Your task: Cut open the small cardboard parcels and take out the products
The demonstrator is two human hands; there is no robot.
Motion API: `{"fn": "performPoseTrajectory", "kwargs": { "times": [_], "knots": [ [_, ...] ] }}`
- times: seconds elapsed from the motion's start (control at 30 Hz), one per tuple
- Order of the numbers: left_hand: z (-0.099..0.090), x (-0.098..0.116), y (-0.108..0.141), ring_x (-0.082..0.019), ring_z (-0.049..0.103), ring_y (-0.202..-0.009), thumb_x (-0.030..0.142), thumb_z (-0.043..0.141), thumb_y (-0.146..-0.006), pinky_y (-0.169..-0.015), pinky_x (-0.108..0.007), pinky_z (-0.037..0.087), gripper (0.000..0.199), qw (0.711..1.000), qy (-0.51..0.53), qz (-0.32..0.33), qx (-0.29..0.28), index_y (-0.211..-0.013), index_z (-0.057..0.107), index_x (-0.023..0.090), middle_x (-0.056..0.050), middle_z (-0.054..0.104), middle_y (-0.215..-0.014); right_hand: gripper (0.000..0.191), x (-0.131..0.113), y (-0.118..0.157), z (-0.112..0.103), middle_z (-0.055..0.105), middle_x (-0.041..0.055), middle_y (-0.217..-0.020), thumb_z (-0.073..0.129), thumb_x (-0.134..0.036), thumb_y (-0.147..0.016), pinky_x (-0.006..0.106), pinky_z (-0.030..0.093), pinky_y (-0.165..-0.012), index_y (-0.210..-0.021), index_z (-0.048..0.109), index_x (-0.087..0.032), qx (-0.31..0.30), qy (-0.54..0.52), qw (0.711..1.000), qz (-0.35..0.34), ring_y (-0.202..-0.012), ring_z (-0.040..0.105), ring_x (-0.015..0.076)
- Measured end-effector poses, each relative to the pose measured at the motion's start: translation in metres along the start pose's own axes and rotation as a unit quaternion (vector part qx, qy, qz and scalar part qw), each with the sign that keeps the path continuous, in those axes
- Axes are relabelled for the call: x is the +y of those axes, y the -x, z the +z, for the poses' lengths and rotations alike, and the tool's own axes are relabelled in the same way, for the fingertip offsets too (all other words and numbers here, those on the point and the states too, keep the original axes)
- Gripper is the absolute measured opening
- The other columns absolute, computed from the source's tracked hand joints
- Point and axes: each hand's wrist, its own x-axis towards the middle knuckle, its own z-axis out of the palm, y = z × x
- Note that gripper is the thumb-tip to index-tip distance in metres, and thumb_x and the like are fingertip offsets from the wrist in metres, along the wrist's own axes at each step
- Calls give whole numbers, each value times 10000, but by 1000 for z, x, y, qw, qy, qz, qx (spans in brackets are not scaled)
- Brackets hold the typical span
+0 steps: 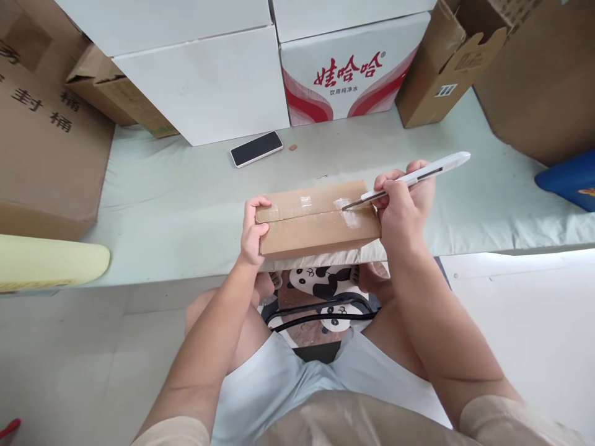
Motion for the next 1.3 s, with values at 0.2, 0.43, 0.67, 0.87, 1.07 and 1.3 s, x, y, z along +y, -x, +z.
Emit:
{"fn": "performPoseTrajectory", "kwargs": {
  "times": [0.2, 0.43, 0.67, 0.87, 1.07, 1.3],
  "knots": [
    [4, 4, 1, -253, 546, -1002, 385, 625, -663, -830, -358, 464, 417, 1000, -16, -5, 21, -1056, 535, 276, -52, 539, -1145, 319, 6, -7, -5, 530, -67, -733, 619, -348, -868, 269, 371, -446, -1055, 361, -324, -2, 3, 1000, -3, -518, 456, 113],
    [10, 9, 3, -266, 554, -1014, 371, 608, -631, -841, -369, 480, 416, 998, -35, -18, 44, -1027, 530, 274, -61, 555, -1157, 277, 5, -11, -3, 462, -60, -693, 569, -368, -876, 270, 343, -430, -1048, 357, -321, 31, 29, 999, -18, -487, 407, 115],
    [7, 11, 3, -269, 562, -1035, 433, 652, -671, -838, -370, 492, 412, 998, -45, -22, 41, -1038, 551, 275, -64, 560, -1172, 250, 5, -22, -13, 426, -71, -667, 562, -323, -860, 241, 365, -460, -989, 348, -308, 104, -24, 992, -62, -494, 412, 113],
    [7, 10, 0, -239, 575, -992, 633, 744, -690, -845, -359, 504, 566, 998, -40, 23, 34, -1126, 578, 313, -47, 558, -1150, 84, 24, -36, -60, 661, 47, -1041, 563, -266, -862, 362, 554, -835, -924, 508, -250, 97, 223, 959, -146, -958, 665, 190],
    [9, 7, -6, -242, 558, -1088, 723, 742, -689, -940, -375, 490, 709, 996, -54, 53, 39, -1224, 479, 340, -57, 520, -1235, 279, 66, -26, -84, 611, 190, -1411, 519, -113, -759, 505, 449, -1132, -996, 647, -186, -128, 492, 861, -6, -1330, 576, 308],
    [12, 12, -6, -141, 445, -722, 672, 692, -818, -660, -260, 409, 493, 965, -128, 70, 218, -892, 425, 264, 24, 390, -821, 198, 34, -15, -56, 750, 98, -1001, 568, -255, -821, 428, 572, -874, -926, 727, -199, -55, 337, 939, -34, -967, 706, 240]
  ]
}}
